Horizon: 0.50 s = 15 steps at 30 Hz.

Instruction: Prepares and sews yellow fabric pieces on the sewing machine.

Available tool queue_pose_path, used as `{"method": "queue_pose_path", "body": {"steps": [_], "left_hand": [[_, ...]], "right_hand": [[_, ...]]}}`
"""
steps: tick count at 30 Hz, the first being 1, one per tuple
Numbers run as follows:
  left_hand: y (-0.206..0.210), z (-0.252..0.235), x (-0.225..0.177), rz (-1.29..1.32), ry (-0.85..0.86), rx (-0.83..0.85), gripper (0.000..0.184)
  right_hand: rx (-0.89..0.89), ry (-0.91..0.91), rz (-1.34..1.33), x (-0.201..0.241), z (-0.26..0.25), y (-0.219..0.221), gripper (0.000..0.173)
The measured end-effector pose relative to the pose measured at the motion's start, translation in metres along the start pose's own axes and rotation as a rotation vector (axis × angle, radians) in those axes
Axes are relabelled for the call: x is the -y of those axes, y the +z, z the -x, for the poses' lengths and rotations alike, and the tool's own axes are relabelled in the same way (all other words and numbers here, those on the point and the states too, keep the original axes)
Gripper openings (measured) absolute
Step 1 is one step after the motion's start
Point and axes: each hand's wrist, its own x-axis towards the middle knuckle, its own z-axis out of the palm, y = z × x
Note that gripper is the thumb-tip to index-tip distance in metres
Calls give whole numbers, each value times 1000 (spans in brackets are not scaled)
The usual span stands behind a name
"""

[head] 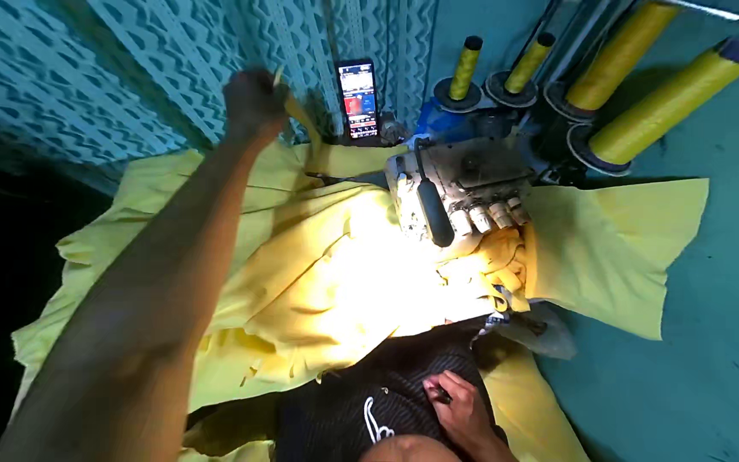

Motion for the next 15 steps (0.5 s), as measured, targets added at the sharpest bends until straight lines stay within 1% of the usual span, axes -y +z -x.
{"method": "queue_pose_path", "body": {"steps": [1,3,5,6,7,8,9,11,12,13,14,15], "left_hand": [[-22,15,-7,-32,85,-2,40],[-56,57,-23,-146,298,58,36],[-73,106,-34,-289,505,115,31],[-76,130,-36,-355,586,136,29],[-75,154,-37,-401,629,156,27],[-71,177,-36,-435,640,177,25],[-65,199,-35,-457,632,197,24],[-51,237,-30,-471,627,209,19],[-46,253,-28,-461,615,200,17],[-42,267,-24,-433,605,166,16],[-38,282,-18,-377,580,110,19],[-34,296,-10,-285,533,32,26]], "right_hand": [[-41,-43,-55,5,-7,-4,24],[-135,-174,-181,32,-34,-24,22],[-243,-336,-263,74,-75,-52,19],[-292,-395,-263,98,-96,-66,17],[-327,-437,-259,122,-116,-78,17],[-343,-466,-254,147,-136,-88,21],[-321,-499,-248,168,-153,-93,28],[-149,-548,-244,199,-180,-93,48],[-69,-583,-219,210,-191,-90,52],[-21,-625,-216,217,-198,-85,45],[-1,-652,-217,221,-200,-81,30],[2,-669,-213,222,-196,-80,16]]}}
